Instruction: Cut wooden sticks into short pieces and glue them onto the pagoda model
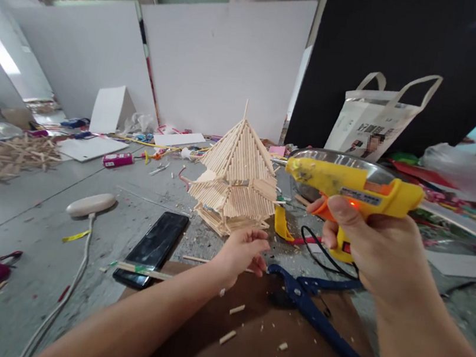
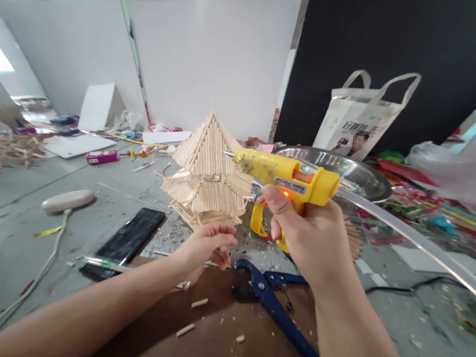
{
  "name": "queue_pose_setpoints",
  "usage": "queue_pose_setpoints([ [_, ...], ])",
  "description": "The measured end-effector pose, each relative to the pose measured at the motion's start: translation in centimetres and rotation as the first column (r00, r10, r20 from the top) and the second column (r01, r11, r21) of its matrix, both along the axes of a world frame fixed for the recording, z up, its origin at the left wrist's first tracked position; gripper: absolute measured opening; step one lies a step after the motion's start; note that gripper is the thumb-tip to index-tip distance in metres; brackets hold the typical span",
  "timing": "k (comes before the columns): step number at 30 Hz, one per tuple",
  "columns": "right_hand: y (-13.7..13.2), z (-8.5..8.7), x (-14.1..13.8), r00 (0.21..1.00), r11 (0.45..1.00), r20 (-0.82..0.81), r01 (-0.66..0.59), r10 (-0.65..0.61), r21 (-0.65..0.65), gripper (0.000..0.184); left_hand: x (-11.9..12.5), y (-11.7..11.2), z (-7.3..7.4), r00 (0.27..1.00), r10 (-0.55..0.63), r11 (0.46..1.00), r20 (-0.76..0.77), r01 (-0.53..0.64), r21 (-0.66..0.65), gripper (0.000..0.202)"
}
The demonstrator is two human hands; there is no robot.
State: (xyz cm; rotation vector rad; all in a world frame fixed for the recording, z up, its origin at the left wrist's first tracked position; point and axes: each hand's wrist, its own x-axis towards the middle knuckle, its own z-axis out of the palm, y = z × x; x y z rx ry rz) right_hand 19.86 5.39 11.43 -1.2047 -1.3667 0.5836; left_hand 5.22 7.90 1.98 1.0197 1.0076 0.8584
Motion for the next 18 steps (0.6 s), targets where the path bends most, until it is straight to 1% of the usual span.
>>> queue_pose_setpoints([
  [3, 0.1, -0.1, 0.2, 1.0, 1.0, 0.017, -0.019, 0.019, -0.006, 0.034, -0.6, 0.5, 0.2, 0.977, 0.129, 0.991, 0.17, -0.125, -0.038, 0.028],
  [7, -0.1, 0.1, 0.0, 1.0, 1.0, -0.007, 0.009, -0.009, -0.004, 0.036, -0.9, 1.0, 0.3, 0.924, 0.258, 0.966, 0.283, -0.252, -0.061, 0.025],
  [11, -0.2, 0.2, -0.2, 1.0, 1.0, -0.019, 0.009, -0.009, -0.02, 0.033, -0.6, 1.2, 0.1, 0.878, 0.338, 0.941, 0.338, -0.324, -0.099, 0.024],
  [14, -0.3, 0.2, -0.2, 1.0, 1.0, -0.023, 0.007, -0.007, -0.026, 0.032, -0.5, 1.2, 0.0, 0.855, 0.394, 0.918, 0.336, -0.385, -0.096, 0.024],
  [16, -0.2, 0.2, -0.1, 1.0, 1.0, -0.028, 0.002, -0.003, -0.029, 0.032, -0.5, 1.2, 0.1, 0.835, 0.439, 0.895, 0.331, -0.437, -0.084, 0.02],
  [18, -0.2, 0.2, 0.0, 1.0, 0.999, -0.028, -0.011, 0.011, -0.034, 0.031, -0.6, 1.3, 0.0, 0.804, 0.494, 0.862, 0.331, -0.504, -0.061, 0.016],
])
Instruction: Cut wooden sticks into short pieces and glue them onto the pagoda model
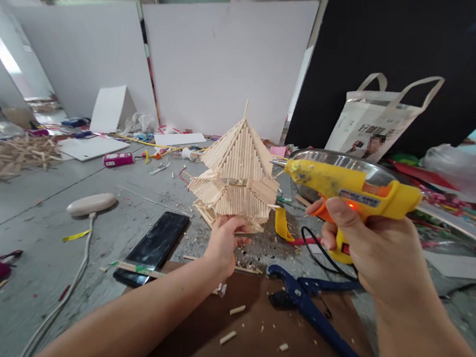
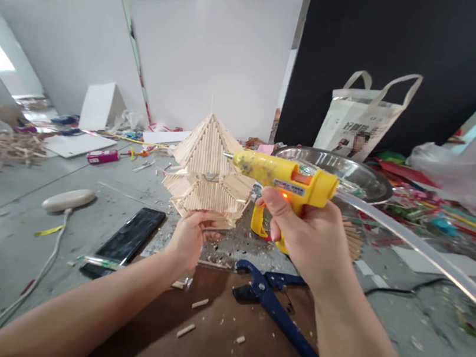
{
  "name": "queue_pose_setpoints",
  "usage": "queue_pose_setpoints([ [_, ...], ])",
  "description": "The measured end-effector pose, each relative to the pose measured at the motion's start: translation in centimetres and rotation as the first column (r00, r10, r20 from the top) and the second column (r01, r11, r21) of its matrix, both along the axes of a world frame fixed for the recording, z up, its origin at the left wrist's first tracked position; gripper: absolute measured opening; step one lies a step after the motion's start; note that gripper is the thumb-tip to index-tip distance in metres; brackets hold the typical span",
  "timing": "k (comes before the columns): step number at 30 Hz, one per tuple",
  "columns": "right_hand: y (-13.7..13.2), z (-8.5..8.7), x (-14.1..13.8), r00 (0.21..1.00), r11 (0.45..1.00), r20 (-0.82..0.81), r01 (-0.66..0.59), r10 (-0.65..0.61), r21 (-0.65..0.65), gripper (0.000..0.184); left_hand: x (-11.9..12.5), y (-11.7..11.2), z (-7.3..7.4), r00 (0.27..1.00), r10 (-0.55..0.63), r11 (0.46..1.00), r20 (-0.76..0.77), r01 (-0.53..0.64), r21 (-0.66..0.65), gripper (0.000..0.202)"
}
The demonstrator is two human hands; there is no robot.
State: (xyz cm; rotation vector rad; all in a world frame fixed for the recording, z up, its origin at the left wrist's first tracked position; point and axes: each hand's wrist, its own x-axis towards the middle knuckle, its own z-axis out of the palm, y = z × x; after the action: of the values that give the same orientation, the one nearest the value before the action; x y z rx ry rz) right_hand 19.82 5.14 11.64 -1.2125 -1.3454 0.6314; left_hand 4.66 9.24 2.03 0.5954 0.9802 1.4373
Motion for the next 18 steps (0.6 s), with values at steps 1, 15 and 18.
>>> queue_pose_setpoints([
  [1, 0.0, 0.0, 0.1, 1.0, 1.0, 0.001, -0.003, 0.003, 0.002, 0.03, -0.1, 0.2, -0.1, 0.999, 0.036, 0.999, -0.002, -0.036, 0.014, 0.015],
  [15, 0.6, -0.9, 1.3, 0.995, 0.996, 0.048, -0.09, 0.089, 0.015, 0.023, -3.9, 3.7, 0.5, 0.98, 0.165, 0.986, 0.113, -0.167, 0.012, 0.023],
  [18, 0.4, -0.7, 1.0, 0.997, 0.997, 0.036, -0.073, 0.072, 0.017, 0.022, -4.0, 3.7, 0.5, 0.981, 0.159, 0.987, 0.107, -0.161, 0.012, 0.024],
])
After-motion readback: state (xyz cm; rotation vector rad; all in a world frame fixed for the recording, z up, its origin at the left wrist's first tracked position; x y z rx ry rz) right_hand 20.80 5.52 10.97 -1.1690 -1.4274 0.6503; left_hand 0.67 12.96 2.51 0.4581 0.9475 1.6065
